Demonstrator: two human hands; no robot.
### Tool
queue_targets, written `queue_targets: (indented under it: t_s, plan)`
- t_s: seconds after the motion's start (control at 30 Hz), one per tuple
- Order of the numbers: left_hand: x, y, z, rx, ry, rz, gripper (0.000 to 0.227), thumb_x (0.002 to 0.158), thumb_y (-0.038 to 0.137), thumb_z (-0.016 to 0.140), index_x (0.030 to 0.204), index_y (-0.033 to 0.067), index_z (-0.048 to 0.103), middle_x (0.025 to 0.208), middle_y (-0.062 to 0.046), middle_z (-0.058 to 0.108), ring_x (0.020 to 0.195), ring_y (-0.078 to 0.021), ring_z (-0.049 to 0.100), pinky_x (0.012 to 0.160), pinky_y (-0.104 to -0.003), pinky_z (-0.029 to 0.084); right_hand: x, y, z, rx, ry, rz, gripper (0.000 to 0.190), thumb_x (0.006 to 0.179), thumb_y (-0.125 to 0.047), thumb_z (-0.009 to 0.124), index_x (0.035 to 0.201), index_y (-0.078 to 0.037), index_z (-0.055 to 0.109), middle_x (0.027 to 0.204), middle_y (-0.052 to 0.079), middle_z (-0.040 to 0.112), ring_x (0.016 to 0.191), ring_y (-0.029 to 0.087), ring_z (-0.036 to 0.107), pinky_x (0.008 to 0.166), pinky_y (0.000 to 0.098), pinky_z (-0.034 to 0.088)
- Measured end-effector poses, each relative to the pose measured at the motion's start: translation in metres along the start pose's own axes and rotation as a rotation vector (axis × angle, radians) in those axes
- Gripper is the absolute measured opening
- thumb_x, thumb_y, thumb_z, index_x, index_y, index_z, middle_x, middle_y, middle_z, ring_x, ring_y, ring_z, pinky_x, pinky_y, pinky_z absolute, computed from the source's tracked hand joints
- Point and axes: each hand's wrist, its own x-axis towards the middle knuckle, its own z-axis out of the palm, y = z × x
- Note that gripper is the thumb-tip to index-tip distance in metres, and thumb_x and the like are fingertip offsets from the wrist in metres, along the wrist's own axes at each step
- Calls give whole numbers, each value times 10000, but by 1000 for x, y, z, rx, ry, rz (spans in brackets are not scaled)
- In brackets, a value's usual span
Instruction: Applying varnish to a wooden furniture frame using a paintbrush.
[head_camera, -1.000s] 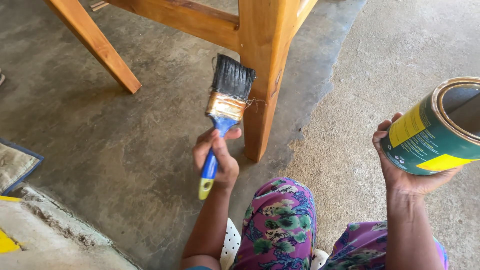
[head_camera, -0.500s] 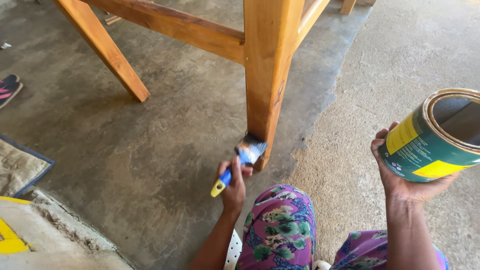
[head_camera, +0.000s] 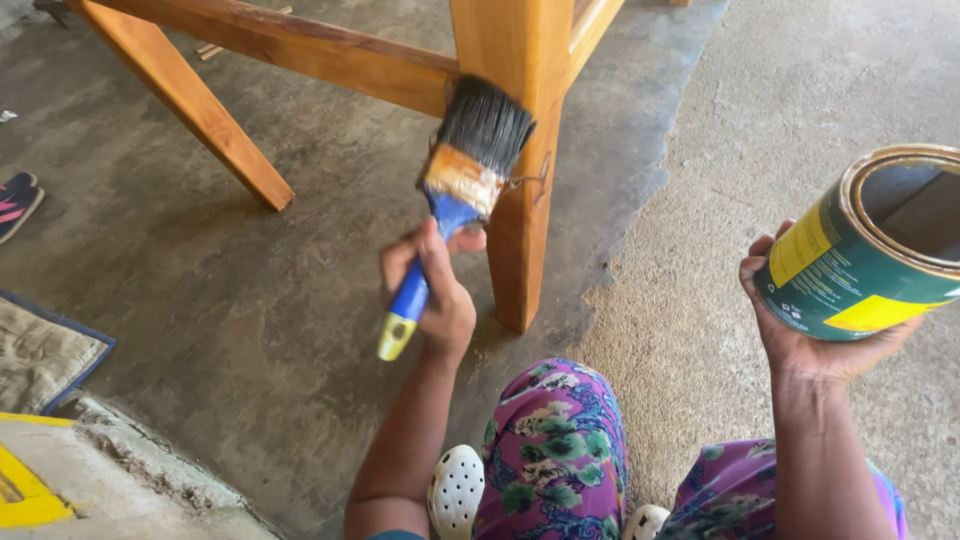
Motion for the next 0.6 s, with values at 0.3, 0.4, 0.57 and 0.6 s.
queue_targets:
  t_s: [0.3, 0.4, 0.57, 0.6]
  plan:
    - [-174, -54, -91, 425, -166, -604, 147, 1030, 127, 618, 991, -8, 663, 728, -110, 746, 652, -148, 708, 599, -299, 582, -8, 5, 26, 163, 32, 74, 973, 855, -713, 509, 1409, 86, 480, 1289, 350, 546, 1216, 452, 514, 1037, 563, 469]
    - [-187, -69, -87, 529, -285, -563, 130, 987, 119, 653, 993, -5, 690, 739, -99, 750, 657, -138, 760, 585, -293, 603, -11, 2, 24, 132, 33, 55, 974, 842, -713, 518, 1419, 70, 498, 1251, 331, 537, 1230, 457, 519, 1047, 560, 468]
    - [-112, -27, -61, 411, -268, -241, 68, 1046, 74, 610, 1062, 10, 626, 795, -117, 738, 715, -181, 748, 689, -304, 602, -4, -9, 2, 71, -3, 41, 927, 854, -731, 507, 1401, 18, 513, 1252, 287, 545, 1145, 411, 506, 1045, 526, 455]
    - [-94, -15, -57, 380, -232, -205, 28, 1079, 58, 603, 1079, 35, 588, 826, -120, 749, 753, -203, 759, 755, -327, 617, -2, -13, -7, 36, -52, 51, 921, 869, -745, 516, 1410, 0, 515, 1262, 269, 545, 1152, 395, 504, 1022, 493, 443]
